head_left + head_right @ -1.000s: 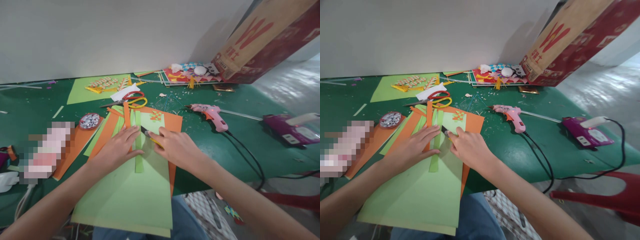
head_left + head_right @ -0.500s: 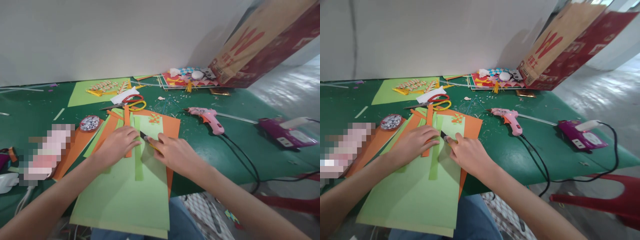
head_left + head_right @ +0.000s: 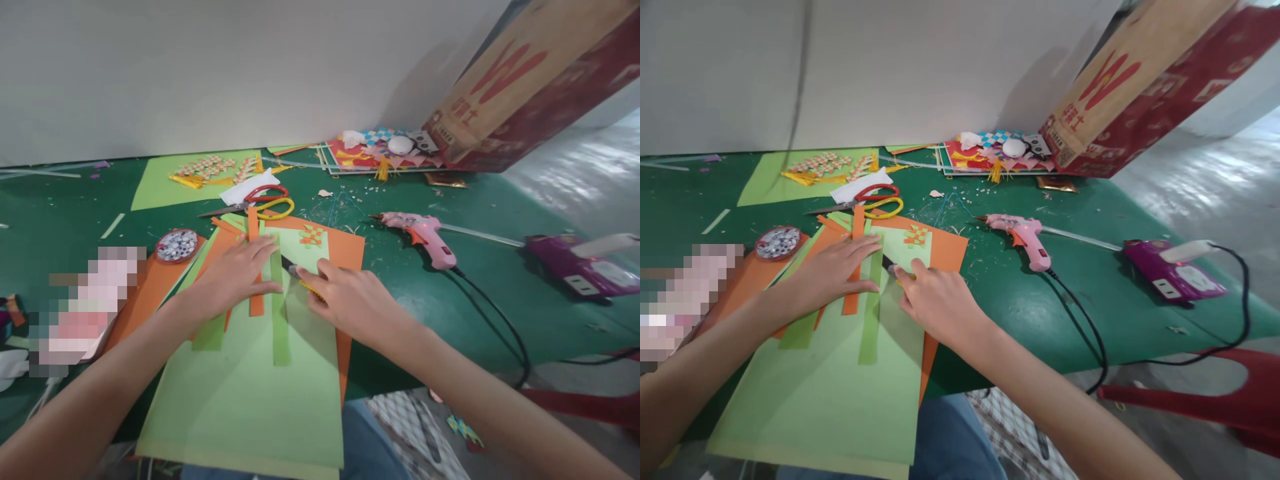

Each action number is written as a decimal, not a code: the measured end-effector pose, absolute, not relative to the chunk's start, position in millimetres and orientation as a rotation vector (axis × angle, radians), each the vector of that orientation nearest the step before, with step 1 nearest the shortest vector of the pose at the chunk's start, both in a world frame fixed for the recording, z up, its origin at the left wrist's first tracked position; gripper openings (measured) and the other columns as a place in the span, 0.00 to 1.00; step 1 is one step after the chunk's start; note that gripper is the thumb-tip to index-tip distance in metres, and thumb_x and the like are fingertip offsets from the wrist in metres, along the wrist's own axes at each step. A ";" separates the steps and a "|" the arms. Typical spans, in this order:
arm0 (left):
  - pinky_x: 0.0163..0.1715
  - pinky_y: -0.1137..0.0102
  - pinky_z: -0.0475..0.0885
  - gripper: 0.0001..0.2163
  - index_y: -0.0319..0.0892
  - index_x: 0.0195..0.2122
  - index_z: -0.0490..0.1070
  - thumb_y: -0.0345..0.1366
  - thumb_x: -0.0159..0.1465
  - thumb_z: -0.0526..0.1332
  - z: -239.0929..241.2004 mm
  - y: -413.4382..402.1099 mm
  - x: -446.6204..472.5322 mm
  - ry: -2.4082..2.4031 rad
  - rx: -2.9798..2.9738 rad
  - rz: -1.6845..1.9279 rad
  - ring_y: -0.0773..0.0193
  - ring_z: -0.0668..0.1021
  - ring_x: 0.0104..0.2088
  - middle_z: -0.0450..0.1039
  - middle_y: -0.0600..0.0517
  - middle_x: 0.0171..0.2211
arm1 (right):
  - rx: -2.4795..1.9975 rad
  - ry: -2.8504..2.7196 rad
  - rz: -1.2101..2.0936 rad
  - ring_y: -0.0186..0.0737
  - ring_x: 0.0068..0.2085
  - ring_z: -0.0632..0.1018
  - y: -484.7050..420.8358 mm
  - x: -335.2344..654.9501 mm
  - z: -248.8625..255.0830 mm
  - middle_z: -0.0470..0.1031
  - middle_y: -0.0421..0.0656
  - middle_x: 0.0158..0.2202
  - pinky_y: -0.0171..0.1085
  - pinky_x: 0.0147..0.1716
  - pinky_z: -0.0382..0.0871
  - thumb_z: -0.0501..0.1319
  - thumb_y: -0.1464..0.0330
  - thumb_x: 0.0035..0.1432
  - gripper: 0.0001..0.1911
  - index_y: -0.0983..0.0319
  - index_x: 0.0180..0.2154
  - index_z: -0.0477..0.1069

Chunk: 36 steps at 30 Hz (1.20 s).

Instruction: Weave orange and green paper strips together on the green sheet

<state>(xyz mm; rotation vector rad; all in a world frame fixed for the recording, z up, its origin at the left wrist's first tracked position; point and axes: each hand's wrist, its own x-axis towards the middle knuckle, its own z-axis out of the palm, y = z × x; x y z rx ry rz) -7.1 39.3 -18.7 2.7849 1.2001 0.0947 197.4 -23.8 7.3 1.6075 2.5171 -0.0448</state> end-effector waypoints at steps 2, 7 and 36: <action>0.59 0.60 0.58 0.33 0.37 0.61 0.56 0.56 0.63 0.51 -18.4 39.4 -6.8 1.198 2.791 0.083 0.53 0.63 0.61 0.57 0.42 0.63 | 1.616 2.507 -0.034 0.38 0.31 0.77 -19.6 196.1 7.9 0.72 0.49 0.43 0.34 0.23 0.59 0.47 0.67 0.63 0.25 0.58 0.61 0.60; 0.59 0.61 0.58 0.31 0.40 0.61 0.57 0.56 0.63 0.51 -18.0 38.7 -7.1 1.171 2.795 0.142 0.54 0.64 0.61 0.59 0.43 0.63 | 1.625 2.518 -0.012 0.42 0.33 0.78 -8.7 195.4 7.7 0.72 0.50 0.44 0.34 0.25 0.62 0.47 0.66 0.63 0.24 0.58 0.60 0.61; 0.59 0.60 0.57 0.33 0.37 0.62 0.55 0.54 0.63 0.54 -8.9 34.5 -4.2 1.217 2.714 0.020 0.51 0.61 0.62 0.54 0.41 0.64 | 1.686 2.568 0.025 0.48 0.41 0.78 20.4 193.1 -1.2 0.70 0.52 0.53 0.39 0.31 0.67 0.49 0.67 0.62 0.24 0.62 0.59 0.63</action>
